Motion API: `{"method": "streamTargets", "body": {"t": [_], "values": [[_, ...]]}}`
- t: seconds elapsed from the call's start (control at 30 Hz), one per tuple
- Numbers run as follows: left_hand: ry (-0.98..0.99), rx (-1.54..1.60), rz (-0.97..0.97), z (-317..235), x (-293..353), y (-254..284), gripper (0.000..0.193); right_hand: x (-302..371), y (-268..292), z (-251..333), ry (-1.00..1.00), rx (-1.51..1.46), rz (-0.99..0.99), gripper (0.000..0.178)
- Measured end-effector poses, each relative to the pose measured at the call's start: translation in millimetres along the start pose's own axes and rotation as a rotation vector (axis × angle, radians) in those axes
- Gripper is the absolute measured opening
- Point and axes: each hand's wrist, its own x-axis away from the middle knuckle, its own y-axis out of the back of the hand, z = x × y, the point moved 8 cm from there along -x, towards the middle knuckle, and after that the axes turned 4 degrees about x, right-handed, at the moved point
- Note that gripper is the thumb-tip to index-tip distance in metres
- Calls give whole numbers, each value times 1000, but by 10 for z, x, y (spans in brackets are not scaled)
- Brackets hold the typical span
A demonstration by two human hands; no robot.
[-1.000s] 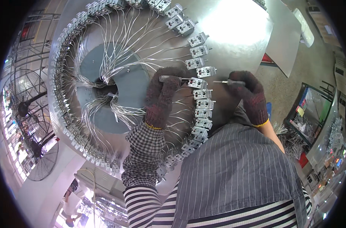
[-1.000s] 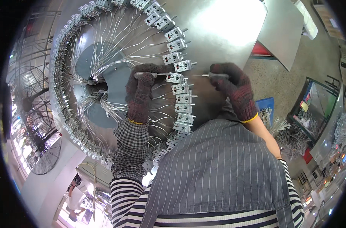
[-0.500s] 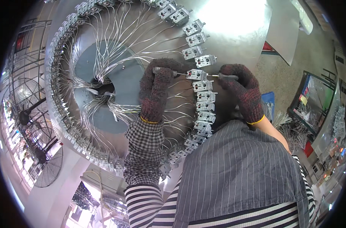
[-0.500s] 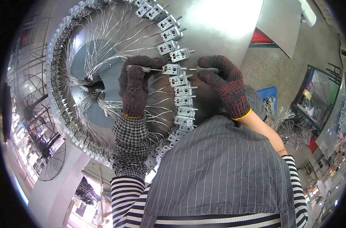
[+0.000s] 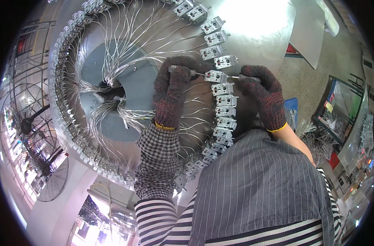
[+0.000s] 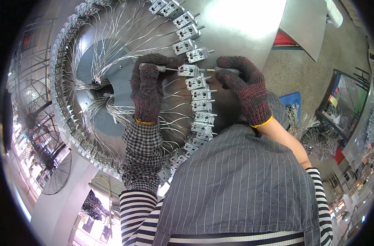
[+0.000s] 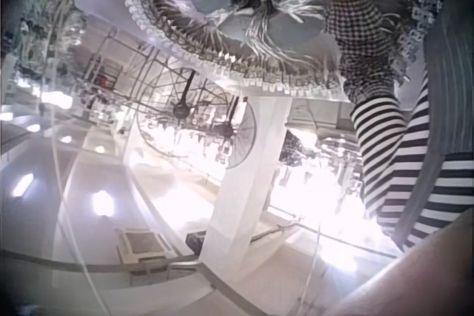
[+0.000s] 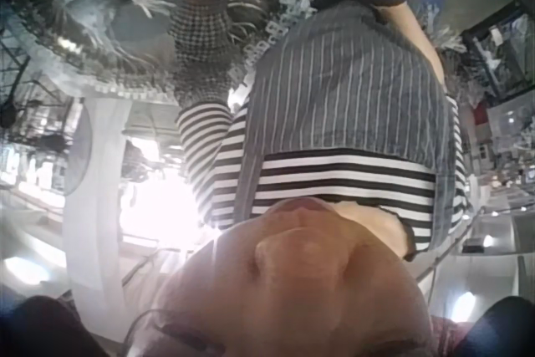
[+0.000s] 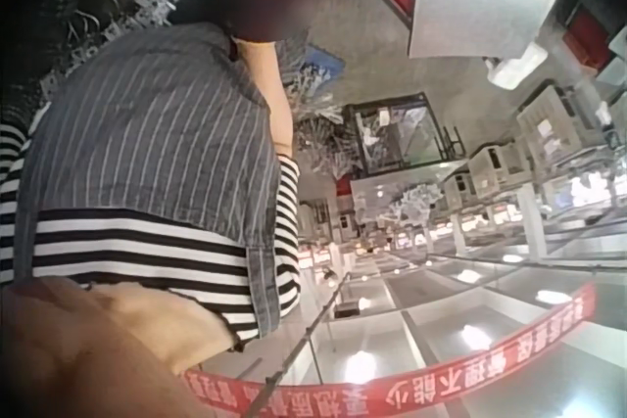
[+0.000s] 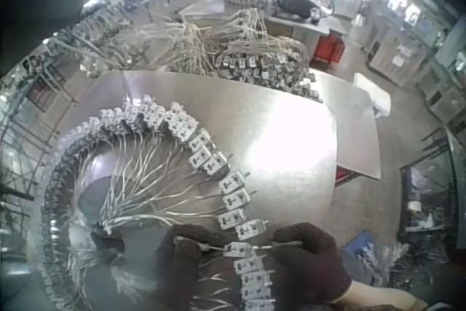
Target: Wiring and assembling small electronic components on a circular metal jig at a factory workstation.
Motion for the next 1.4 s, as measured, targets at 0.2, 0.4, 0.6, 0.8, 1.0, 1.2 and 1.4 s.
{"method": "streamTargets", "body": {"t": [0.2, 0.4, 0.6, 0.8, 1.0, 1.2, 1.4], "values": [[-68, 97, 78, 1, -51, -48, 35, 0, -46, -60, -141, -83, 23, 31], [-139, 20, 103, -35, -90, -75, 38, -73, -64, -51, -117, -38, 40, 31], [-62, -170, 82, -8, -125, -70, 41, -119, -10, 32, 88, 139, 5, 30], [-199, -93, 74, 22, -110, -35, 42, -55, -57, 55, 101, 34, -90, 30], [-76, -40, 55, -55, -53, -19, 26, -65, -98, -165, -259, 5, 99, 33], [-62, 61, 58, 15, -120, 15, 32, -30, -81, -53, 16, 42, 23, 31], [-40, 94, 42, 52, -148, 16, 37, -56, -104, -84, -159, -12, 64, 32]]}}
